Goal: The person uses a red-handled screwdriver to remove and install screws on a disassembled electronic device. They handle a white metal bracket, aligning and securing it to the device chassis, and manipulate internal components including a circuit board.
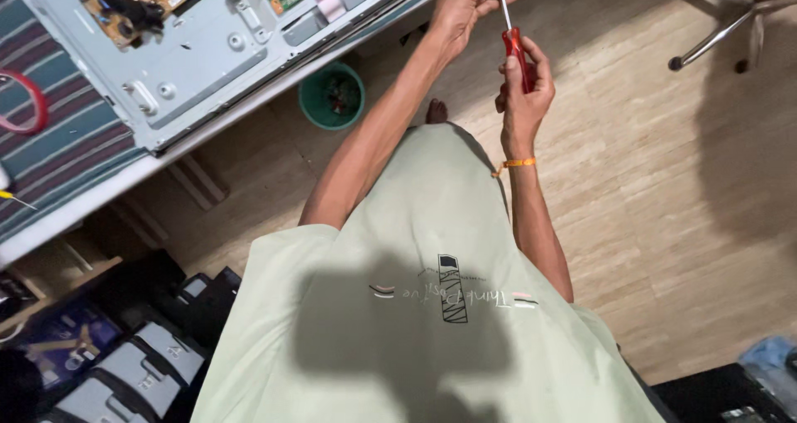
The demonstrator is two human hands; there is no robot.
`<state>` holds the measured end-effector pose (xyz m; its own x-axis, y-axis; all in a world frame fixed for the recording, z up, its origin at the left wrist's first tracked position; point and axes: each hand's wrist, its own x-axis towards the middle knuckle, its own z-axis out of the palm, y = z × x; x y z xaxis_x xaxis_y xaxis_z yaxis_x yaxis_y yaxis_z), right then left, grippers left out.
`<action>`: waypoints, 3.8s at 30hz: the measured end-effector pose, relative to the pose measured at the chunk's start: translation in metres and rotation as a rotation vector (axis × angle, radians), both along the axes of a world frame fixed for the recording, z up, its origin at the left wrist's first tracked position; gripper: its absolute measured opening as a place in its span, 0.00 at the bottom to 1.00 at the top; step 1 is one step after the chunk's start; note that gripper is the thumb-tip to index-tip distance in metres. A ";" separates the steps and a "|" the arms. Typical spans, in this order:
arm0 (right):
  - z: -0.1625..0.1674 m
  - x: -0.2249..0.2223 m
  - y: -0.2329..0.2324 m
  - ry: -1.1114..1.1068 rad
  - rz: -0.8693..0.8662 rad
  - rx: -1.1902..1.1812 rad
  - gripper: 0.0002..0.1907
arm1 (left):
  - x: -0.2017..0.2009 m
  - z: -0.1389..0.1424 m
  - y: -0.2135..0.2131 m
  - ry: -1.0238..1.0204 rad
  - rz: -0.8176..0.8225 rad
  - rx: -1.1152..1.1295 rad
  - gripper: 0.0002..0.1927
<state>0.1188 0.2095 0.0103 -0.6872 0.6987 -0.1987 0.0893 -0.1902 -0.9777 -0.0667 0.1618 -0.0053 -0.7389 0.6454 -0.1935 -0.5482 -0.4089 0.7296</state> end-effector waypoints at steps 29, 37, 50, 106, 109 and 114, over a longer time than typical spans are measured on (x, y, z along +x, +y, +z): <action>-0.035 -0.013 0.095 0.119 0.338 -1.288 0.20 | -0.004 -0.020 0.013 -0.077 0.108 0.062 0.16; -0.031 -0.015 0.054 0.060 0.218 0.436 0.18 | 0.004 -0.021 0.018 -0.122 0.089 -0.108 0.19; -0.018 -0.003 0.071 0.098 0.244 0.421 0.19 | 0.017 -0.028 0.030 -0.207 0.125 0.046 0.19; 0.001 0.022 0.080 0.064 0.128 -0.145 0.20 | 0.014 -0.032 0.005 -0.139 0.295 0.122 0.18; 0.010 0.021 0.079 0.128 0.264 -0.028 0.14 | 0.028 -0.042 -0.031 -0.165 0.335 0.111 0.17; 0.041 -0.007 0.075 0.215 0.649 0.241 0.10 | 0.060 -0.057 -0.114 -0.204 0.606 0.159 0.15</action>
